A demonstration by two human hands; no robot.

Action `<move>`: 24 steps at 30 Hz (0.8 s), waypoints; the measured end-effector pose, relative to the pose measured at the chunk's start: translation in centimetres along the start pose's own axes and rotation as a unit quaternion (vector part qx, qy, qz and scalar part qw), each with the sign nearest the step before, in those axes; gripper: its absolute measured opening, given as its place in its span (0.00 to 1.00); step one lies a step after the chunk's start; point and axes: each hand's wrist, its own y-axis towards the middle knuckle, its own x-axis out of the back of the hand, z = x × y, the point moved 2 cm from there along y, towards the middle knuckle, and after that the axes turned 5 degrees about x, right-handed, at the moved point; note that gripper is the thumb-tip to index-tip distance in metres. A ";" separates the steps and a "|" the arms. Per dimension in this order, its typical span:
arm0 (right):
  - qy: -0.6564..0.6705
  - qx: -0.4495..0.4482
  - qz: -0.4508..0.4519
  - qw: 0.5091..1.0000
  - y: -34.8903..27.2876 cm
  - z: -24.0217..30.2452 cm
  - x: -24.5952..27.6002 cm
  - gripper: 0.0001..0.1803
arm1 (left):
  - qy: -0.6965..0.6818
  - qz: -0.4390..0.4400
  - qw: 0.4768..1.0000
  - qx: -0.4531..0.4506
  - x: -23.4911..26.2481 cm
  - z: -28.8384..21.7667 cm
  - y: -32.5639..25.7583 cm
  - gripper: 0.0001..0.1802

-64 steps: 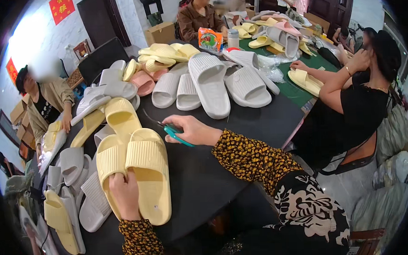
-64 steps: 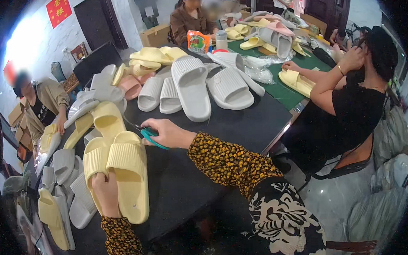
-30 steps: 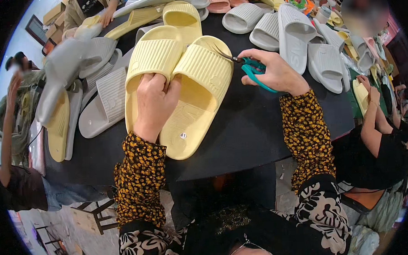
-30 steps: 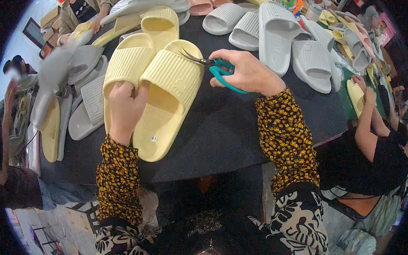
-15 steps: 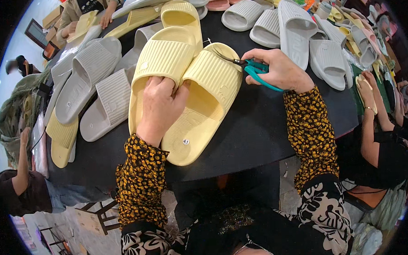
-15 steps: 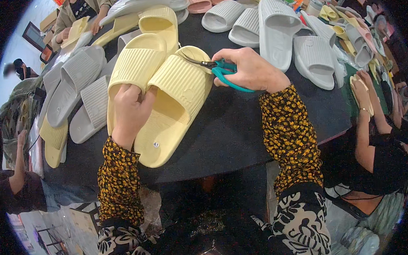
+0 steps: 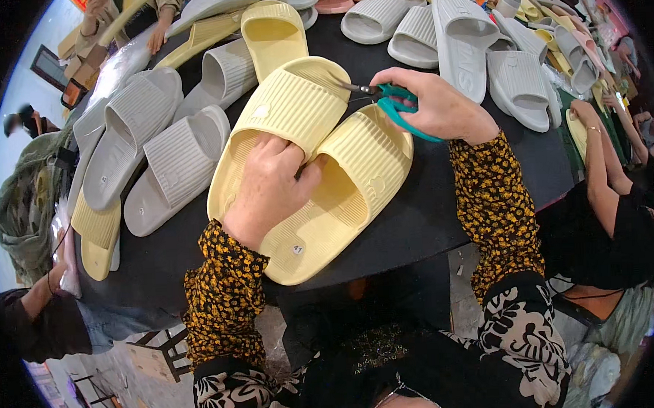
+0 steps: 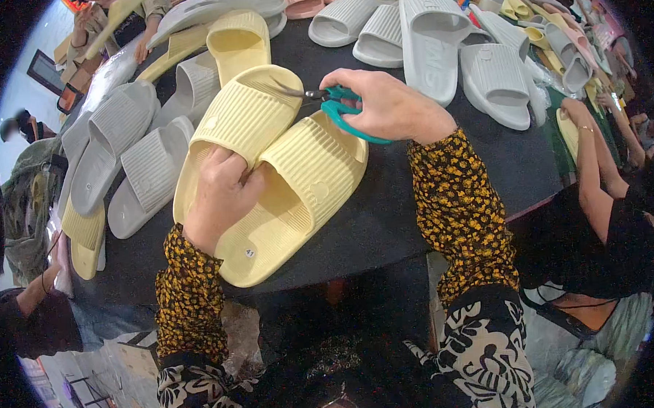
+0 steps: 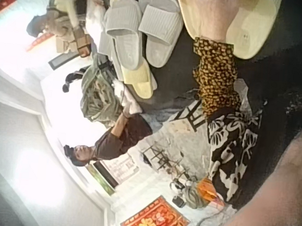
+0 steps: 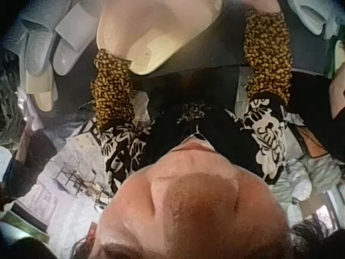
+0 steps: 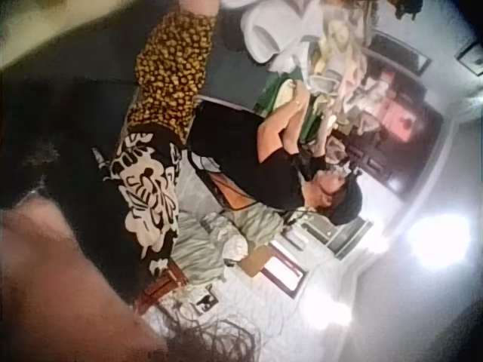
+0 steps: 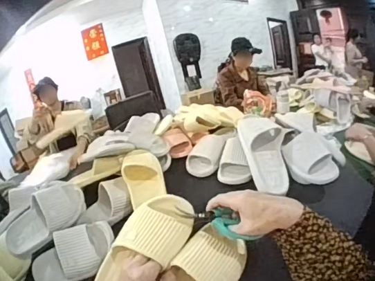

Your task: The person trims loose threads from foam slides using scissors, handling and turning the slides one by one by hand on the table.

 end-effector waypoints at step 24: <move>-0.004 -0.026 -0.018 1.000 0.3 1.0 0.0 0.19 | -0.024 0.010 0.998 -0.050 -0.5 -0.8 0.2 0.08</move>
